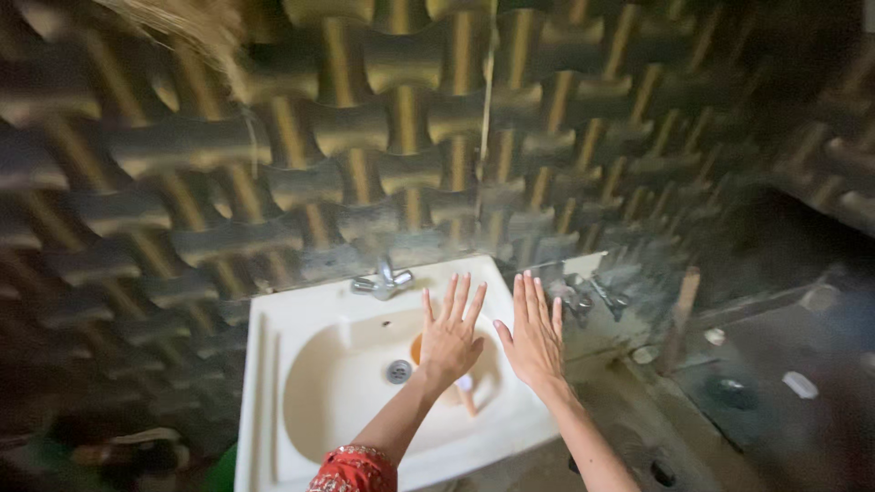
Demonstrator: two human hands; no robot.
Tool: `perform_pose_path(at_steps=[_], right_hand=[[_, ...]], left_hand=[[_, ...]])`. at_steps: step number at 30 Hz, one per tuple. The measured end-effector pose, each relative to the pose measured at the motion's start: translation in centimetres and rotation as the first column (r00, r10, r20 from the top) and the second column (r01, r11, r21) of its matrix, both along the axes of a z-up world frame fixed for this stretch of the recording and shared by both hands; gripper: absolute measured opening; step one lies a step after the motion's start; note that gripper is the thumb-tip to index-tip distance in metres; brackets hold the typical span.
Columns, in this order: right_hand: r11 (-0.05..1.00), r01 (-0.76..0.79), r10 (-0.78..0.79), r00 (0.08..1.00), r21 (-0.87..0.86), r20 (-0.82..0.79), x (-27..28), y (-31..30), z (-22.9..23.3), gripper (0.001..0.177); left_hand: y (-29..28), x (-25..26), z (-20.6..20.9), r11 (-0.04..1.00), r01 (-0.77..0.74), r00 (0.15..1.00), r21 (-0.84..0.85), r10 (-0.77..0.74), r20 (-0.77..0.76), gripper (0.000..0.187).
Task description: The person pours liquid from a bottle into a cup, then wets a dark cloth in the cup at a sink. They proceed to wipe the blades of a standing fan with the wet cloth.
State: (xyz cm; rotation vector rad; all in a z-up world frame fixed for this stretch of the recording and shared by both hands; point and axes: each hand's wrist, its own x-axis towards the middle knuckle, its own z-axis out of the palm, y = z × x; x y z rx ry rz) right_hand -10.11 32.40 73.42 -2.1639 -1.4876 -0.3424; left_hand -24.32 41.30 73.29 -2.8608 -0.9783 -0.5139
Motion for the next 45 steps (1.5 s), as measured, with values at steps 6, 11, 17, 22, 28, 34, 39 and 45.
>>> perform_pose_path(at_steps=[6, 11, 17, 22, 28, 34, 39, 45], right_hand=[[0.997, -0.055, 0.056, 0.998, -0.059, 0.009, -2.5, 3.4, -2.0, 0.091], [0.979, -0.06, 0.036, 0.992, -0.196, -0.123, -3.3, 5.3, -3.9, 0.09], [0.938, -0.072, 0.006, 0.981, -0.34, -0.193, -3.4, 6.8, -7.9, 0.089], [0.876, -0.068, -0.129, 0.92, -0.477, -0.369, -2.4, 8.5, -12.5, 0.086], [0.835, -0.079, -0.239, 0.839, -0.544, -0.488, -0.7, 12.0, -17.6, 0.085], [0.83, -0.044, -0.273, 0.838, -0.556, -0.473, 0.7, 14.6, -22.0, 0.079], [0.83, -0.101, -0.233, 0.83, -0.549, -0.507, 0.9, 16.1, -23.8, 0.067], [0.873, -0.207, -0.056, 0.857, -0.442, -0.512, -2.0, 18.0, -24.2, 0.069]], left_hand=[[3.5, -3.3, -1.2, 0.995, 0.018, 0.999, -0.094, -0.021, -0.028, 0.109], [4.5, -4.7, -3.6, 0.985, 0.019, 0.999, -0.174, -0.014, 0.028, 0.102], [5.7, -5.2, -6.9, 0.979, -0.017, 0.999, -0.202, 0.01, -0.038, 0.098], [6.1, -5.0, -10.4, 0.966, -0.022, 0.999, -0.258, 0.012, -0.041, 0.095], [7.6, -4.5, -12.8, 0.947, -0.12, 0.986, -0.298, 0.079, -0.146, 0.096], [8.7, -5.2, -13.9, 0.918, -0.213, 0.966, -0.334, 0.148, -0.21, 0.098], [9.7, -6.4, -15.4, 0.887, -0.27, 0.959, -0.375, 0.215, -0.184, 0.093], [10.6, -8.3, -16.7, 0.825, -0.363, 0.929, -0.432, 0.285, -0.237, 0.096]])
